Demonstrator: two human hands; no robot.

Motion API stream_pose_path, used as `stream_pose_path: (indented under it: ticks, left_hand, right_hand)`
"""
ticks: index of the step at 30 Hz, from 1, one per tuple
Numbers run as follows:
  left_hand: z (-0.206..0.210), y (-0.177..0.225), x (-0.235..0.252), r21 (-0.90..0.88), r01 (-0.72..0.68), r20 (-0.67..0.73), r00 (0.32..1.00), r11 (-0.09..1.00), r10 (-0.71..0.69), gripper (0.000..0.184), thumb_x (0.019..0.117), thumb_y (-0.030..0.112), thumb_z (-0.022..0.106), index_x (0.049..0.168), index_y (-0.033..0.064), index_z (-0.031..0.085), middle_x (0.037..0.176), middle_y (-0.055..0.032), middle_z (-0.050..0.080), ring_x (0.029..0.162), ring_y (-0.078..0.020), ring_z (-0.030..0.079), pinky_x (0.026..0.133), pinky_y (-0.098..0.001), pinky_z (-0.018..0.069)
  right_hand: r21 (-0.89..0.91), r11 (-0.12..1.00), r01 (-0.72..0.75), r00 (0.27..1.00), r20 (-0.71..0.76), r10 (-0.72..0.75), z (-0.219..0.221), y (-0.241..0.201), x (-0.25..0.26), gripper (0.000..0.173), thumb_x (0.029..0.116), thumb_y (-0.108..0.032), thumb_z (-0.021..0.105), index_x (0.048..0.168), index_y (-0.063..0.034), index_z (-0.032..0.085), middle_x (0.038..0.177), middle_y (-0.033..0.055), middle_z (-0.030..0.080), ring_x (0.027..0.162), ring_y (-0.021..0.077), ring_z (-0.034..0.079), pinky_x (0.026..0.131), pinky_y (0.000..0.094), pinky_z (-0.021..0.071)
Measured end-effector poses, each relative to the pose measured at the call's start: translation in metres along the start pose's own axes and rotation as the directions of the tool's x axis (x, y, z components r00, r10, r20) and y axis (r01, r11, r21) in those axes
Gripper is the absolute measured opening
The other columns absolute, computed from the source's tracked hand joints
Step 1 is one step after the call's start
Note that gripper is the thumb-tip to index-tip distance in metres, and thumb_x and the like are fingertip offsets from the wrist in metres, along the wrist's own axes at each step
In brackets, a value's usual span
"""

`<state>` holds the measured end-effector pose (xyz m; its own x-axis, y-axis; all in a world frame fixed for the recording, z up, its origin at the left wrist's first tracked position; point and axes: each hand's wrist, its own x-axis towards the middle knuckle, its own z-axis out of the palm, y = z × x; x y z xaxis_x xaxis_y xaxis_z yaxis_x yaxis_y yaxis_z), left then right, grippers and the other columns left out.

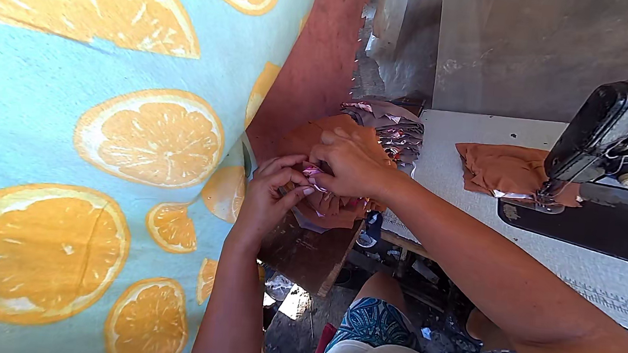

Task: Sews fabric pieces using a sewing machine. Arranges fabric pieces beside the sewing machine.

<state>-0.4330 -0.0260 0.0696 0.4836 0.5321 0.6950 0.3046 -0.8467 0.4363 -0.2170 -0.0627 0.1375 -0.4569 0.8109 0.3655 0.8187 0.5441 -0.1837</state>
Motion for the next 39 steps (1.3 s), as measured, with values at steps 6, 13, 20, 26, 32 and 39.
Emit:
stream_pose_path:
  ticks: [6, 13, 20, 26, 32, 39]
  left_hand:
    - [-0.011, 0.01, 0.012, -0.017, -0.059, -0.006, 0.998, 0.998, 0.058, 0.015, 0.0956, 0.024, 0.067, 0.095, 0.0091, 0.072, 0.128, -0.0045, 0.069, 0.125, -0.0128, 0.061, 0.108, -0.0355, 0.0472]
    - [-0.012, 0.02, 0.028, -0.079, -0.037, -0.002, 0.999, 0.996, 0.037, 0.01, 0.1004, 0.016, 0.06, 0.103, 0.0067, 0.065, 0.117, -0.0034, 0.072, 0.109, -0.0065, 0.068, 0.092, -0.0256, 0.0571]
    - [-0.01, 0.016, 0.036, -0.089, -0.019, -0.046, 0.999, 0.996, 0.015, 0.01, 0.1008, 0.013, 0.06, 0.104, 0.0049, 0.064, 0.114, -0.0056, 0.071, 0.106, -0.0091, 0.069, 0.094, -0.0287, 0.0568]
    - [-0.002, -0.001, -0.002, -0.143, 0.012, -0.112, 0.993, 0.99, -0.029, 0.024, 0.0875, 0.027, 0.078, 0.104, 0.0124, 0.069, 0.13, -0.0036, 0.059, 0.122, -0.0117, 0.057, 0.1, -0.0312, 0.0531]
    - [0.009, -0.013, -0.012, 0.032, 0.222, -0.145, 0.966, 0.974, -0.215, 0.024, 0.0965, 0.028, 0.066, 0.109, 0.0086, 0.071, 0.13, -0.0124, 0.055, 0.118, -0.0198, 0.057, 0.097, -0.0373, 0.0516]
    - [0.013, -0.016, -0.001, 0.109, 0.192, -0.187, 0.968, 0.975, -0.17, 0.019, 0.0914, 0.013, 0.07, 0.109, 0.0067, 0.069, 0.13, -0.0149, 0.054, 0.115, -0.0222, 0.057, 0.093, -0.0373, 0.052]
  right_hand:
    - [-0.118, 0.988, 0.104, 0.972, -0.198, -0.126, 0.0, 0.001, -0.001, 0.011, 0.0919, -0.009, 0.066, 0.098, -0.0016, 0.069, 0.096, 0.0151, 0.061, 0.096, 0.0337, 0.064, 0.078, 0.0491, 0.0525]
    - [-0.139, 0.972, 0.19, 0.927, -0.302, -0.224, 0.001, 0.006, -0.003, 0.009, 0.0909, -0.007, 0.067, 0.096, -0.0006, 0.07, 0.092, 0.0154, 0.062, 0.091, 0.0328, 0.065, 0.074, 0.0461, 0.0546]
    - [-0.048, 0.999, 0.01, 0.989, -0.146, -0.017, 0.001, -0.001, -0.002, 0.033, 0.0942, -0.027, 0.072, 0.116, -0.003, 0.068, 0.107, 0.0172, 0.064, 0.108, 0.0364, 0.062, 0.084, 0.0524, 0.0524]
    - [-0.019, 0.997, -0.069, 0.975, -0.213, 0.063, 0.0, -0.003, 0.006, 0.02, 0.0964, -0.004, 0.058, 0.112, -0.002, 0.07, 0.104, 0.018, 0.069, 0.106, 0.0359, 0.067, 0.085, 0.0509, 0.0557]
    - [0.045, 0.99, -0.131, 0.977, -0.162, 0.137, -0.007, -0.004, 0.009, 0.022, 0.0988, -0.005, 0.055, 0.116, -0.0027, 0.07, 0.112, 0.0166, 0.069, 0.112, 0.0329, 0.066, 0.093, 0.0492, 0.0538]
    - [0.053, 0.988, -0.142, 0.971, -0.186, 0.15, -0.006, -0.006, 0.009, 0.02, 0.0984, -0.007, 0.058, 0.114, -0.0032, 0.07, 0.109, 0.016, 0.069, 0.11, 0.0328, 0.066, 0.091, 0.0497, 0.0547]
